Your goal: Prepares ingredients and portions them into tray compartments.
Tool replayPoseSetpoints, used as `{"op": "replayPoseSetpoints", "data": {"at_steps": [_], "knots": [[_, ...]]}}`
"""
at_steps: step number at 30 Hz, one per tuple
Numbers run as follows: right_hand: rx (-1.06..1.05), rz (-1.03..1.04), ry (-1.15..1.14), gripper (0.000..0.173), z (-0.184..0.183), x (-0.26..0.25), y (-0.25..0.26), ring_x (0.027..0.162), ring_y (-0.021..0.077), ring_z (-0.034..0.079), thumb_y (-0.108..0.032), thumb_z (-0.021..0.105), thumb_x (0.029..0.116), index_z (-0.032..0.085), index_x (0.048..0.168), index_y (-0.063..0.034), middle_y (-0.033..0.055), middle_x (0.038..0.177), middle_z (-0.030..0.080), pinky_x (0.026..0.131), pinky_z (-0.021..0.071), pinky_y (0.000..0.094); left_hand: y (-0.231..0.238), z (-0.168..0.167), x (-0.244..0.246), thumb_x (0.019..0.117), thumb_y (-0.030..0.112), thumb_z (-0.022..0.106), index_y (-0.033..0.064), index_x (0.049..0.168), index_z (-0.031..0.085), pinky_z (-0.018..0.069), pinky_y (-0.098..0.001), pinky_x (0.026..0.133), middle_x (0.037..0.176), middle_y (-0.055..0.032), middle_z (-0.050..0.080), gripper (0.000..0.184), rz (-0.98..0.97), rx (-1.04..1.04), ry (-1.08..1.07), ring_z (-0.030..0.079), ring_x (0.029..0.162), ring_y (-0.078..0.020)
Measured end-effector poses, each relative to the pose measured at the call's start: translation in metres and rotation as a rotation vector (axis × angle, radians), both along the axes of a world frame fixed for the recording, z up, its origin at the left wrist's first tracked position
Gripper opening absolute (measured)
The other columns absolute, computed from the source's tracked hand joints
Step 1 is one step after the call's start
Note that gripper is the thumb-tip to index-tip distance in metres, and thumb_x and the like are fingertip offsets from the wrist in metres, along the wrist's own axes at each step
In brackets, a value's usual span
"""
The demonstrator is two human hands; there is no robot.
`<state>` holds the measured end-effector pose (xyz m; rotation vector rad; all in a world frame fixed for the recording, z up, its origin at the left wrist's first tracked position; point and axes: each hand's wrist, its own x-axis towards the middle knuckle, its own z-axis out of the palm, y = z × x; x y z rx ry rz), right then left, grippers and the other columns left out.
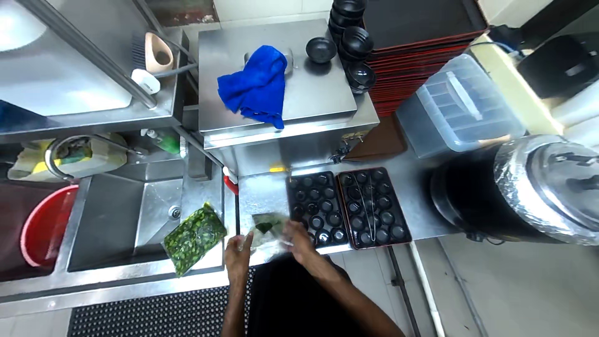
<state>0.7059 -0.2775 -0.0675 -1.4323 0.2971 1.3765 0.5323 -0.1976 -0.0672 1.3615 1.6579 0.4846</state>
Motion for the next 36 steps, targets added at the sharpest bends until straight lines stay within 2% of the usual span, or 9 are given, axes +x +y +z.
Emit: {"op": "replayPoseSetpoints", "data": {"at_steps": [4, 10, 16, 20, 25, 30, 32, 34, 36], "knots": [[0.122, -0.104, 0.1, 0.045, 0.018, -0.027, 0.008, 0.108, 0.0224, 0.067, -0.041, 0.049, 0.1096, 0.061, 0.134, -0.0053, 0.011, 0.123, 0.069, 0.092, 0.0555, 0.0418, -0.023, 0.0, 0.029, 0.1021, 0.029, 0.065, 0.0003, 0.115, 0.069, 0.059, -0.0448, 0.082, 0.104, -0.0144, 0.07, 0.032, 0.104, -0.111, -0.315, 0.068, 0.094, -0.0225], [0.131, -0.29, 0.254, 0.033, -0.045, -0.014, 0.028, 0.067, 0.0152, 0.055, -0.038, 0.042, 0.1118, 0.056, 0.108, -0.0085, 0.0043, 0.083, 0.057, 0.063, 0.0508, 0.0318, 0.019, -0.016, 0.033, 0.108, 0.037, 0.045, 0.0101, 0.129, 0.053, 0.0597, -0.0442, 0.081, 0.108, -0.012, 0.066, 0.035, 0.668, -0.667, -1.013, 0.068, 0.095, -0.0242], [-0.223, -0.078, 0.072, 0.023, -0.06, -0.018, 0.041, 0.058, 0.0138, 0.046, -0.026, 0.048, 0.1082, 0.055, 0.095, -0.0091, 0.0033, 0.074, 0.049, 0.052, 0.0422, 0.0292, 0.025, -0.057, 0.041, 0.107, 0.04, 0.034, 0.009, 0.124, 0.053, 0.0563, -0.0525, 0.081, 0.11, -0.0141, 0.064, 0.04, 0.782, -0.587, -1.115, 0.065, 0.097, -0.0279], [-0.132, 0.131, -0.66, 0.038, -0.05, -0.008, 0.037, 0.116, 0.0352, 0.064, -0.01, 0.048, 0.1056, 0.052, 0.141, 0.0028, 0.0266, 0.127, 0.064, 0.1, 0.0533, 0.05, 0.028, -0.049, 0.044, 0.1093, 0.036, 0.037, 0.0079, 0.127, 0.054, 0.0575, -0.0503, 0.081, 0.11, -0.0129, 0.065, 0.037, 0.701, -0.452, -1.028, 0.066, 0.098, -0.0256], [0.036, 0.631, -1.14, 0.051, -0.03, -0.021, 0.045, 0.135, 0.0343, 0.055, -0.038, 0.044, 0.1095, 0.056, 0.147, -0.006, 0.0207, 0.144, 0.058, 0.116, 0.0444, 0.0478, 0.025, -0.05, 0.052, 0.111, 0.039, 0.036, 0.0047, 0.136, 0.052, 0.0571, -0.05, 0.09, 0.122, -0.0164, 0.065, 0.046, 0.642, -0.435, -0.992, 0.066, 0.108, -0.0271], [0.118, 0.733, -0.838, 0.043, -0.057, -0.035, 0.059, 0.12, 0.0315, 0.065, -0.029, 0.04, 0.1118, 0.067, 0.126, 0.0011, 0.0212, 0.124, 0.069, 0.108, 0.0489, 0.0483, 0.039, -0.053, 0.041, 0.1074, 0.034, 0.039, 0.0041, 0.122, 0.059, 0.0596, -0.0472, 0.08, 0.106, -0.0158, 0.069, 0.039, 0.485, -0.671, -1.065, 0.07, 0.093, -0.0263], [0.141, 0.441, -0.48, 0.039, -0.064, -0.039, 0.055, 0.113, 0.0261, 0.065, -0.025, 0.044, 0.1113, 0.065, 0.126, 0.0052, 0.0207, 0.12, 0.068, 0.102, 0.0512, 0.044, 0.052, -0.062, 0.029, 0.1051, 0.031, 0.042, 0.0028, 0.114, 0.061, 0.06, -0.0488, 0.075, 0.098, -0.0166, 0.07, 0.035, 0.456, -0.681, -1.083, 0.07, 0.086, -0.0274], [0.085, 0.001, -0.104, 0.029, -0.063, -0.037, 0.05, 0.086, 0.0152, 0.058, -0.023, 0.044, 0.1121, 0.059, 0.123, 0.0001, 0.0091, 0.1, 0.06, 0.079, 0.0517, 0.0323, 0.067, -0.071, 0.016, 0.1023, 0.028, 0.043, 0.0078, 0.098, 0.059, 0.0596, -0.0427, 0.062, 0.081, -0.0096, 0.068, 0.027, 0.533, -0.558, -1.097, 0.068, 0.071, -0.0213], [0.054, -0.246, 0.066, 0.022, -0.059, -0.027, 0.047, 0.068, 0.0089, 0.052, -0.027, 0.045, 0.1119, 0.058, 0.114, -0.0088, -0.0002, 0.085, 0.054, 0.06, 0.0477, 0.0247, 0.081, -0.078, 0.007, 0.1042, 0.031, 0.043, 0.0086, 0.107, 0.056, 0.0599, -0.0429, 0.064, 0.085, -0.0083, 0.066, 0.026, 0.628, -0.439, -1.048, 0.068, 0.074, -0.02]]}}
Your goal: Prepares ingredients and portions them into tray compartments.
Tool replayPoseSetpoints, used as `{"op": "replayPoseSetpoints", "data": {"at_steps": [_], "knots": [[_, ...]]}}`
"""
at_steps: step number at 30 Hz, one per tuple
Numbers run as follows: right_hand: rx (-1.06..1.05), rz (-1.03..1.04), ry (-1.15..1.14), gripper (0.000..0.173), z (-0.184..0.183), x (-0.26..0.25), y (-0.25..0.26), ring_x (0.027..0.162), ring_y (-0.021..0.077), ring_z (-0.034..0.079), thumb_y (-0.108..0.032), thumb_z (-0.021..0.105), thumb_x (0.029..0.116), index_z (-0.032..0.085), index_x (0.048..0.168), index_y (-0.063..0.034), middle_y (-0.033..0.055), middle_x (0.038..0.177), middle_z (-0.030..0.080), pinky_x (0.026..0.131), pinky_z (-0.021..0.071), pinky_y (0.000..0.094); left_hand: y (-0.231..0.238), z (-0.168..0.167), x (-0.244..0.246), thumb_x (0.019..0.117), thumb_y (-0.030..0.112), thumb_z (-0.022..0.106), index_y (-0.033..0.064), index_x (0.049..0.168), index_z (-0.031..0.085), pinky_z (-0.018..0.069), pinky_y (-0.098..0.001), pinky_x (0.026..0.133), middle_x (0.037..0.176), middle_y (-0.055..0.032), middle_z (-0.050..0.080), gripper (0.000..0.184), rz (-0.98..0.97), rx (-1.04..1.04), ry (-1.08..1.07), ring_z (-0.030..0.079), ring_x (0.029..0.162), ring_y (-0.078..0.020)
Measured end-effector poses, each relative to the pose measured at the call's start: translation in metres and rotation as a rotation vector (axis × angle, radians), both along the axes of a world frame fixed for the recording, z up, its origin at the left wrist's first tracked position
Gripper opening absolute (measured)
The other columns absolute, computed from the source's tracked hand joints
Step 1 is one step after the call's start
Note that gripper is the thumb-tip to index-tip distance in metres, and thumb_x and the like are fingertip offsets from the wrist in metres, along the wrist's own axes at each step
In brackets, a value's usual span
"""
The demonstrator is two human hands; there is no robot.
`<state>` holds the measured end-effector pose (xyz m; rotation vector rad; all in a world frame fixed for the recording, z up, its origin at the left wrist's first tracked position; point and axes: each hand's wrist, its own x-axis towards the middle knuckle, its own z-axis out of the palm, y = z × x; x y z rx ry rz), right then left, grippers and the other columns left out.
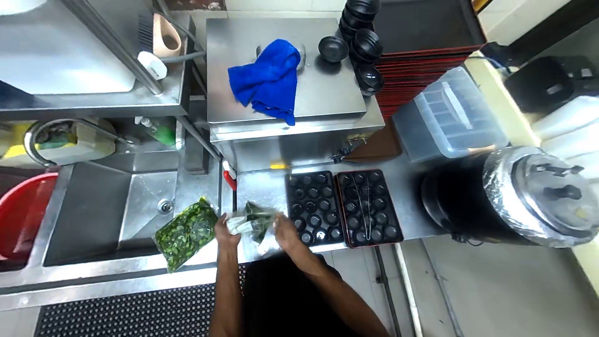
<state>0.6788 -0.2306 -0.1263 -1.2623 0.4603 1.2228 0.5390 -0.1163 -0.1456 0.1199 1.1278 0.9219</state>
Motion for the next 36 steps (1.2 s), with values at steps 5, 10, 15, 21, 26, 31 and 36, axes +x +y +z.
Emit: {"op": "replayPoseSetpoints", "data": {"at_steps": [5, 10, 15, 21, 26, 31, 36], "knots": [[0.013, 0.12, -0.008, 0.022, -0.008, 0.005, -0.005, 0.065, 0.0083, 0.052, -0.028, 0.045, 0.1119, 0.058, 0.113, -0.0092, -0.0013, 0.081, 0.054, 0.058, 0.0458, 0.0234, 0.004, 0.008, 0.002, 0.0983, 0.054, 0.062, 0.0006, 0.133, 0.058, 0.0567, -0.0488, 0.09, 0.12, -0.019, 0.067, 0.064, -0.205, 0.076, 0.53, 0.066, 0.106, -0.0274], [-0.07, 0.229, -0.039, 0.035, -0.005, 0.001, -0.012, 0.086, 0.014, 0.062, -0.029, 0.049, 0.1109, 0.056, 0.134, -0.0034, 0.0073, 0.105, 0.063, 0.074, 0.0529, 0.0293, -0.037, 0.049, 0.004, 0.0781, 0.042, 0.089, -0.0051, 0.157, 0.021, 0.0381, -0.0473, 0.118, 0.157, -0.0297, 0.034, 0.114, -0.097, 0.274, 0.987, 0.039, 0.145, -0.0375], [0.042, 0.666, -0.34, 0.037, -0.014, -0.019, -0.02, 0.111, 0.022, 0.064, -0.02, 0.041, 0.1115, 0.056, 0.139, -0.0007, 0.0166, 0.127, 0.065, 0.096, 0.0534, 0.0418, -0.077, 0.045, 0.027, 0.0755, 0.043, 0.09, -0.0064, 0.15, 0.038, 0.0439, -0.051, 0.113, 0.141, -0.0284, 0.054, 0.103, -0.498, 0.382, 1.117, 0.054, 0.132, -0.0369], [-0.054, 1.434, -0.743, 0.037, -0.021, 0.003, -0.018, 0.119, 0.0337, 0.065, -0.023, 0.041, 0.1105, 0.068, 0.124, -0.0005, 0.021, 0.124, 0.068, 0.106, 0.0488, 0.0534, -0.039, 0.026, 0.011, 0.0854, -0.001, 0.063, -0.0034, 0.138, 0.057, 0.0571, -0.0511, 0.091, 0.127, -0.0204, 0.067, 0.053, -0.637, 0.539, 0.943, 0.068, 0.11, -0.0305], [-0.309, 1.042, -1.021, 0.046, 0.026, 0.029, -0.009, 0.122, 0.034, 0.063, -0.036, 0.059, 0.1023, 0.06, 0.139, -0.0092, 0.0192, 0.132, 0.064, 0.104, 0.0526, 0.0512, -0.019, 0.023, 0.002, 0.0828, -0.004, 0.053, 0.0009, 0.136, 0.056, 0.0586, -0.0394, 0.076, 0.119, -0.0094, 0.072, 0.054, -0.696, 0.726, 0.821, 0.071, 0.095, -0.0183], [0.035, 0.956, -1.208, 0.047, 0.012, 0.033, 0.021, 0.13, 0.0287, 0.058, -0.043, 0.053, 0.1058, 0.062, 0.142, -0.014, 0.0126, 0.138, 0.063, 0.113, 0.0454, 0.0471, -0.002, 0.021, -0.002, 0.0837, 0.005, 0.072, 0.0019, 0.153, 0.039, 0.0544, -0.0446, 0.099, 0.144, -0.0162, 0.057, 0.077, -0.956, 0.533, 0.739, 0.062, 0.123, -0.0267], [0.011, 0.973, -1.201, 0.033, -0.006, 0.038, 0.03, 0.117, 0.0267, 0.065, -0.024, 0.048, 0.1079, 0.074, 0.121, -0.0089, 0.0118, 0.118, 0.073, 0.108, 0.0489, 0.0427, -0.058, 0.069, -0.009, 0.079, 0.046, 0.087, -0.0043, 0.147, 0.043, 0.0511, -0.0536, 0.102, 0.131, -0.0235, 0.062, 0.095, -0.632, 0.568, 1.286, 0.063, 0.118, -0.0367]]}}
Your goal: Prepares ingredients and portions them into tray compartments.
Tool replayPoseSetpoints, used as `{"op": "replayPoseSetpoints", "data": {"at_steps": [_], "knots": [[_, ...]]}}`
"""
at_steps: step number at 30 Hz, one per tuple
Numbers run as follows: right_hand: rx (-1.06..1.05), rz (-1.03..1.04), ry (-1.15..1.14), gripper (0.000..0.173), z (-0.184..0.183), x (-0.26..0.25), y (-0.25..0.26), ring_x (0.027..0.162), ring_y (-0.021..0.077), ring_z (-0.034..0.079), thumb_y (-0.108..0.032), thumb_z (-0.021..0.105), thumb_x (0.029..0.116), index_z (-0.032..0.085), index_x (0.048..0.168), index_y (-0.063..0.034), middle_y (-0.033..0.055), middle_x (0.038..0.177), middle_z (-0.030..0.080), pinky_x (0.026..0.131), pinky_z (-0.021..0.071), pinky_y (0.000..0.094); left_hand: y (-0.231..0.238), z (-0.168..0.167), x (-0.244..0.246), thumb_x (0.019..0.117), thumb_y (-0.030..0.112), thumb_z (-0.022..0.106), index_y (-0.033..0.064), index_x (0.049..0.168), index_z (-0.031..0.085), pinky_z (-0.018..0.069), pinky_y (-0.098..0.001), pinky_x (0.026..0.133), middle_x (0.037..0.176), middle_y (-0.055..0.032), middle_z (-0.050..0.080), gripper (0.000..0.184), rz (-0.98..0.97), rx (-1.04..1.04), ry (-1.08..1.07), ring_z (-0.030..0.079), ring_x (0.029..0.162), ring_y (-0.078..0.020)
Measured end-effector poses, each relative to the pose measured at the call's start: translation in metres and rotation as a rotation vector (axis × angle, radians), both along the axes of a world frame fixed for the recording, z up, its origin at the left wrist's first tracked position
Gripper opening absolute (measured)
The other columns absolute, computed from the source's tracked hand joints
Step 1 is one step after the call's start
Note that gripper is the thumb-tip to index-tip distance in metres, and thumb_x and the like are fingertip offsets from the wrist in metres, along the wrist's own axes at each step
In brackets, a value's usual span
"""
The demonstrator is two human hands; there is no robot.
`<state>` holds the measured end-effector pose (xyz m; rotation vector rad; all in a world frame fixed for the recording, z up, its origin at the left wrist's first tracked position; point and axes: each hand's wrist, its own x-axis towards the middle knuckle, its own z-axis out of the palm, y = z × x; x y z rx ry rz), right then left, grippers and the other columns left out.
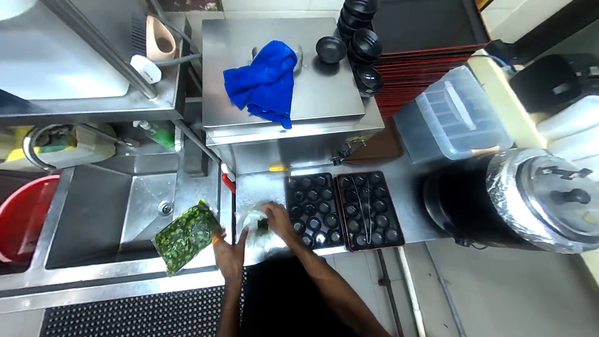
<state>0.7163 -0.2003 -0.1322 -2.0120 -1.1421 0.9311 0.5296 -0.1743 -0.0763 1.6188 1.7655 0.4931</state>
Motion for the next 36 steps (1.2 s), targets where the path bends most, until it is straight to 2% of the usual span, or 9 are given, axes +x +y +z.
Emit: {"op": "replayPoseSetpoints", "data": {"at_steps": [4, 8, 13, 17, 22, 25, 27, 31, 36], "knots": [[0.074, -0.029, -0.07, 0.034, 0.005, -0.009, -0.001, 0.119, 0.0287, 0.062, -0.033, 0.052, 0.1061, 0.076, 0.118, -0.0133, 0.0125, 0.122, 0.069, 0.105, 0.05, 0.0434, -0.048, -0.009, 0.012, 0.0988, 0.034, 0.069, -0.0073, 0.13, 0.054, 0.0553, -0.0482, 0.081, 0.102, -0.0212, 0.066, 0.054, 0.13, -0.02, -0.125, 0.065, 0.089, -0.0307], [0.153, 0.308, -0.264, 0.039, 0.009, -0.003, -0.004, 0.15, 0.0288, 0.038, -0.048, 0.051, 0.105, 0.072, 0.129, -0.0255, 0.0056, 0.162, 0.043, 0.12, 0.0334, 0.0546, -0.039, -0.03, 0.019, 0.1094, 0.035, 0.048, -0.0031, 0.124, 0.061, 0.0566, -0.0575, 0.079, 0.109, -0.0242, 0.065, 0.043, 0.214, -0.291, -0.267, 0.066, 0.095, -0.035], [0.076, 0.567, -0.302, 0.035, 0.008, 0.007, 0.007, 0.124, 0.0295, 0.062, -0.03, 0.046, 0.1101, 0.067, 0.132, -0.0127, 0.0113, 0.125, 0.07, 0.114, 0.0392, 0.0548, -0.014, -0.029, 0.035, 0.1085, 0.021, 0.047, 0.0015, 0.142, 0.047, 0.0512, -0.0596, 0.091, 0.137, -0.0231, 0.055, 0.039, 0.596, -0.6, -0.758, 0.057, 0.119, -0.0362], [-0.04, 0.39, 0.016, 0.038, 0.001, 0.017, 0.018, 0.12, 0.0337, 0.064, -0.027, 0.043, 0.1109, 0.07, 0.126, -0.004, 0.0178, 0.122, 0.071, 0.108, 0.0412, 0.0606, 0.007, -0.05, 0.052, 0.1096, 0.025, 0.042, 0.0023, 0.125, 0.053, 0.0541, -0.0404, 0.073, 0.102, -0.0124, 0.06, 0.03, 0.74, -0.559, -0.999, 0.059, 0.084, -0.0209], [0.048, -0.33, 0.648, 0.029, -0.015, 0.042, 0.012, 0.101, 0.0192, 0.065, -0.008, 0.05, 0.1055, 0.065, 0.126, 0.0064, 0.0165, 0.114, 0.069, 0.093, 0.053, 0.0368, 0.02, -0.058, 0.046, 0.1037, 0.045, 0.054, 0.0158, 0.087, 0.056, 0.0431, -0.0232, 0.039, 0.058, 0.0033, 0.05, 0.034, 0.573, -0.721, -1.146, 0.045, 0.042, -0.0062], [0.171, -0.761, 0.934, 0.031, 0.003, 0.066, 0.023, 0.052, 0.006, 0.039, -0.004, 0.043, 0.1043, 0.055, 0.133, -0.0025, -0.0034, 0.072, 0.044, 0.047, 0.037, 0.0235, 0.011, -0.07, 0.024, 0.0995, 0.049, 0.062, 0.0099, 0.102, 0.062, 0.0461, -0.0282, 0.044, 0.067, -0.0008, 0.054, 0.039, 0.493, -0.609, -0.911, 0.048, 0.048, -0.0102], [0.251, -0.649, 0.841, 0.029, 0.026, 0.091, 0.027, 0.057, 0.0061, 0.043, -0.011, 0.047, 0.1084, 0.06, 0.131, 0.0017, -0.0018, 0.073, 0.05, 0.052, 0.0401, 0.023, 0.005, -0.076, 0.009, 0.0999, 0.041, 0.066, 0.007, 0.113, 0.065, 0.0462, -0.0289, 0.046, 0.073, -0.0021, 0.059, 0.036, 0.392, -0.484, -0.79, 0.05, 0.051, -0.0099], [0.248, -0.389, 0.545, 0.027, 0.076, 0.123, 0.012, 0.068, 0.0089, 0.06, -0.015, 0.055, 0.1065, 0.068, 0.122, 0.0033, 0.0059, 0.08, 0.068, 0.067, 0.0515, 0.0256, 0.001, -0.055, -0.003, 0.0804, 0.023, 0.088, 0.0029, 0.154, 0.033, 0.0536, -0.0452, 0.096, 0.141, -0.0192, 0.056, 0.094, 0.09, -0.269, -0.563, 0.058, 0.122, -0.0271], [0.017, -0.54, -0.067, 0.038, 0.07, 0.174, -0.08, 0.106, 0.0226, 0.072, -0.031, 0.066, 0.1006, 0.067, 0.131, -0.0086, 0.0113, 0.115, 0.074, 0.096, 0.0585, 0.0445, 0.009, -0.031, -0.006, 0.0544, 0.054, 0.096, 0.0048, 0.159, 0.029, 0.0338, -0.0665, 0.112, 0.157, -0.0221, 0.042, 0.134, -0.103, 0.084, -0.029, 0.042, 0.143, -0.0412]]}}
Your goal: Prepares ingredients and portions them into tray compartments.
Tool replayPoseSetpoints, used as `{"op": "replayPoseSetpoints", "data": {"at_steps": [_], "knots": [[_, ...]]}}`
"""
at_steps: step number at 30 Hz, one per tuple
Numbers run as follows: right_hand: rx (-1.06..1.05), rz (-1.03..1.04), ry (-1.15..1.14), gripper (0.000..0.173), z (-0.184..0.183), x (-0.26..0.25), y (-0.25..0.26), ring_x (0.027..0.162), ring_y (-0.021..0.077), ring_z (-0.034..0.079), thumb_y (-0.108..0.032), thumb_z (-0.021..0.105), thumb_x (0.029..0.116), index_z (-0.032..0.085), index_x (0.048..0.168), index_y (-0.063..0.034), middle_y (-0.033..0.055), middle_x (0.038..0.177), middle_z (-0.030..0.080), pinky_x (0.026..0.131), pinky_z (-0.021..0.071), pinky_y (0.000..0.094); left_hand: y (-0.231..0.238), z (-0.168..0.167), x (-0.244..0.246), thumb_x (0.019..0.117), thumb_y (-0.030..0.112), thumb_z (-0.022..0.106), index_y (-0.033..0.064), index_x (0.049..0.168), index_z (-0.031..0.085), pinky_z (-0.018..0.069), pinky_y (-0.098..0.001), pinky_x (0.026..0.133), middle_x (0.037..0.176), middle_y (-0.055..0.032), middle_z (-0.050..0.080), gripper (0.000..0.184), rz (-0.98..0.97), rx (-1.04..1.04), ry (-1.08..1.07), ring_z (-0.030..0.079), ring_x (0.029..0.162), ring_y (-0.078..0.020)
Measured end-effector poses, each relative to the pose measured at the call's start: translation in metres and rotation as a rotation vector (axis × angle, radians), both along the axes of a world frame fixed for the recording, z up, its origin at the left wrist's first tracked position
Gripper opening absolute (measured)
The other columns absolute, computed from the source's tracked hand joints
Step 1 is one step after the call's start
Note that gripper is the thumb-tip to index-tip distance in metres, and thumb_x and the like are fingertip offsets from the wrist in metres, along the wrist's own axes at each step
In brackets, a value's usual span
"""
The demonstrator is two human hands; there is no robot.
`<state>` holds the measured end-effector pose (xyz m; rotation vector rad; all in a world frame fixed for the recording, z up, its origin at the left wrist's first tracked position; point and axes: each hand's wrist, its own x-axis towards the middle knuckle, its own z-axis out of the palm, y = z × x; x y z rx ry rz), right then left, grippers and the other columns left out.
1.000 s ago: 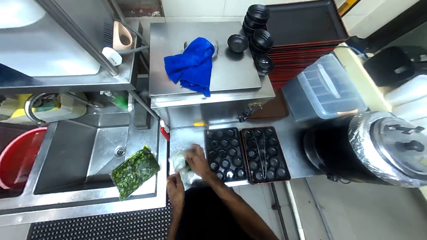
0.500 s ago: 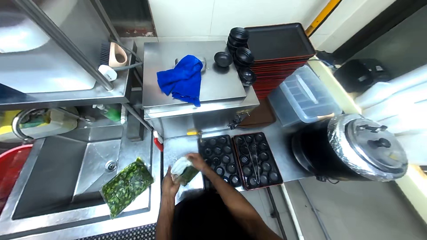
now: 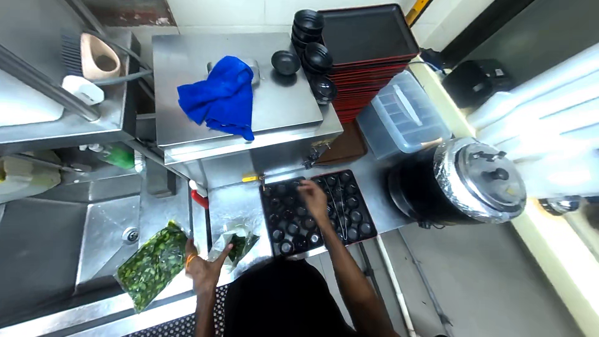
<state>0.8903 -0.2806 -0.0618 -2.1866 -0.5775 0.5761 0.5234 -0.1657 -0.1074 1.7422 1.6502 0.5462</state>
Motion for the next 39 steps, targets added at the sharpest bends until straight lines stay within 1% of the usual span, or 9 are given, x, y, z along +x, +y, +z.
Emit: {"op": "replayPoseSetpoints", "data": {"at_steps": [4, 9, 12, 19, 23, 26, 30, 36, 39], "knots": [[-0.442, -0.254, -0.254, 0.061, -0.033, 0.035, -0.076, 0.129, 0.0465, 0.055, -0.037, 0.07, 0.0955, 0.055, 0.147, -0.0076, 0.0263, 0.14, 0.058, 0.106, 0.0467, 0.0608, -0.003, 0.006, -0.003, 0.0638, 0.059, 0.091, 0.0056, 0.154, 0.039, 0.0327, -0.0721, 0.107, 0.148, -0.0201, 0.053, 0.117, -0.095, 0.074, 0.157, 0.05, 0.134, -0.0448], [-0.726, -0.201, -0.267, 0.065, -0.044, 0.037, -0.1, 0.134, 0.046, 0.051, -0.043, 0.069, 0.0946, 0.054, 0.148, -0.0088, 0.0243, 0.144, 0.056, 0.105, 0.0472, 0.0593, -0.007, 0.015, 0.019, 0.0805, 0.066, 0.075, 0.0052, 0.144, 0.054, 0.0361, -0.0622, 0.112, 0.123, -0.0166, 0.071, 0.091, -0.319, 0.027, 0.524, 0.065, 0.118, -0.0363], [-0.777, -0.192, -0.268, 0.062, -0.048, 0.037, -0.099, 0.136, 0.0447, 0.05, -0.041, 0.068, 0.0949, 0.055, 0.147, -0.0091, 0.0231, 0.143, 0.057, 0.106, 0.0453, 0.0598, 0.005, 0.021, 0.034, 0.095, 0.059, 0.062, 0.0079, 0.138, 0.059, 0.0507, -0.0629, 0.093, 0.113, -0.0197, 0.073, 0.067, -0.357, -0.125, 0.613, 0.07, 0.106, -0.0401], [-0.8, -0.155, -0.316, 0.057, -0.065, 0.039, -0.108, 0.136, 0.044, 0.05, -0.043, 0.066, 0.0965, 0.062, 0.139, -0.0059, 0.0234, 0.141, 0.059, 0.109, 0.0419, 0.0603, 0.02, 0.02, 0.042, 0.1037, 0.035, 0.059, 0.0001, 0.106, 0.074, 0.0516, -0.0644, 0.078, 0.085, -0.0233, 0.071, 0.038, -0.211, -0.029, 0.249, 0.069, 0.082, -0.0431], [-0.702, -0.185, -0.42, 0.05, -0.077, 0.035, -0.117, 0.129, 0.0446, 0.055, -0.043, 0.063, 0.0962, 0.069, 0.13, -0.0059, 0.0246, 0.132, 0.063, 0.105, 0.0457, 0.0586, 0.014, 0.01, 0.047, 0.1046, 0.035, 0.059, -0.002, 0.105, 0.07, 0.0527, -0.045, 0.055, 0.065, -0.0114, 0.06, 0.039, 0.005, -0.047, -0.069, 0.057, 0.052, -0.0216], [-0.572, -0.237, -0.414, 0.053, -0.067, 0.03, -0.115, 0.121, 0.0442, 0.06, -0.039, 0.069, 0.0946, 0.064, 0.134, -0.0044, 0.0278, 0.133, 0.059, 0.099, 0.0518, 0.0565, 0.022, -0.006, 0.045, 0.1041, 0.043, 0.057, -0.0032, 0.13, 0.061, 0.0589, -0.0562, 0.077, 0.093, -0.0232, 0.071, 0.053, -0.031, -0.184, 0.046, 0.071, 0.08, -0.0354], [-0.524, -0.297, -0.37, 0.059, -0.04, 0.023, -0.113, 0.109, 0.0458, 0.066, -0.039, 0.064, 0.0991, 0.052, 0.146, -0.006, 0.0291, 0.144, 0.049, 0.084, 0.0586, 0.0589, 0.026, -0.006, 0.035, 0.0899, 0.054, 0.072, 0.0019, 0.154, 0.041, 0.0444, -0.0568, 0.11, 0.14, -0.0223, 0.06, 0.088, -0.133, -0.074, 0.212, 0.058, 0.129, -0.0392], [-0.118, 0.038, -0.19, 0.051, 0.023, -0.014, -0.097, 0.109, 0.0318, 0.069, -0.036, 0.061, 0.1018, 0.059, 0.141, -0.0034, 0.0212, 0.125, 0.068, 0.095, 0.0561, 0.053, 0.059, 0.011, 0.016, 0.0974, 0.054, 0.062, -0.0003, 0.159, 0.028, 0.0474, -0.0529, 0.107, 0.146, -0.0212, 0.055, 0.089, -0.056, -0.128, -0.026, 0.06, 0.126, -0.0354], [-0.091, 0.403, -0.048, 0.048, 0.059, -0.066, -0.06, 0.111, 0.0215, 0.07, -0.039, 0.064, 0.1012, 0.065, 0.139, -0.0091, 0.0117, 0.126, 0.07, 0.099, 0.0572, 0.0448, 0.067, 0.017, 0.029, 0.0866, 0.06, 0.073, -0.0024, 0.156, 0.034, 0.0537, -0.0554, 0.096, 0.134, -0.0224, 0.062, 0.101, -0.112, -0.211, 0.116, 0.067, 0.109, -0.0354]]}}
